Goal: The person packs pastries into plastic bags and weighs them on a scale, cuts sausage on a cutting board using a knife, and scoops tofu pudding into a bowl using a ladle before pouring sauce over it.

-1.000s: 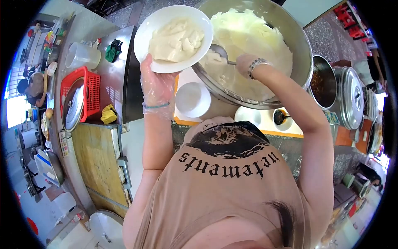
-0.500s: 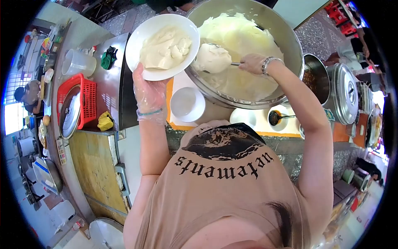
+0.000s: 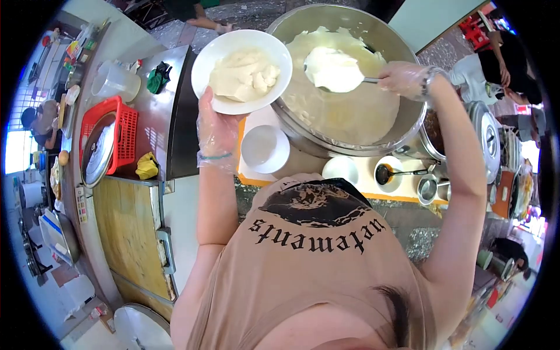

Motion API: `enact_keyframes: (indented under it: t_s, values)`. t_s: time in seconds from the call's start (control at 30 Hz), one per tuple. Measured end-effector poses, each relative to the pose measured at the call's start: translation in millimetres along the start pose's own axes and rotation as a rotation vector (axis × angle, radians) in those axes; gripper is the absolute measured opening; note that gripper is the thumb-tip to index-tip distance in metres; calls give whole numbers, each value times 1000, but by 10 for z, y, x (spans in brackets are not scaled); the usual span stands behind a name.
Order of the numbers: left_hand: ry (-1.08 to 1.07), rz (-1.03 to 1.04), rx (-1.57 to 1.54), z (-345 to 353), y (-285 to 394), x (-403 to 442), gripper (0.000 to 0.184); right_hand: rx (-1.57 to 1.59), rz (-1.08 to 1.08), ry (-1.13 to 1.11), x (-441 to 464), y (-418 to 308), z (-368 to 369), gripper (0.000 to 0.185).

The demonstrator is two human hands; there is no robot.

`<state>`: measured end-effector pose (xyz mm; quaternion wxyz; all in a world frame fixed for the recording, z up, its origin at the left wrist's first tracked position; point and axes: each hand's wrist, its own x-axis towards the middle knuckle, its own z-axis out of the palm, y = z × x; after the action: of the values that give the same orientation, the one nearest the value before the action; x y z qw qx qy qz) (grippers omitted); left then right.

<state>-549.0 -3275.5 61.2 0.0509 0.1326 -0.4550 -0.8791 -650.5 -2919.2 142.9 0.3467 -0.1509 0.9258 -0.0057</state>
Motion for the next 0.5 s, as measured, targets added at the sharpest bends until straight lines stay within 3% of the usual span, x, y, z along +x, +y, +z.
enact_keyframes:
  t_s: [0.07, 0.13, 0.17, 0.33, 0.43, 0.5]
  values:
    - [-49, -70, -46, 7, -19, -22, 57, 3, -20, 53, -160, -8, -191, 32]
    - [-69, -108, -34, 25, -41, -31, 57, 178, 109, 36, -301, -37, -377, 35]
    - [-90, -146, -18, 42, -55, -32, 56, 195, 53, 7, -328, -37, -483, 33]
    - [-127, -214, -43, 251, -220, -68, 55, 43, 33, 82, -409, -320, -576, 34]
    - [-248, -254, -36, 401, -258, -121, 54, -171, -323, 326, -258, -331, -335, 32]
    - [-247, -259, -31, 456, -287, -138, 54, -226, -248, 400, -140, -416, -198, 31]
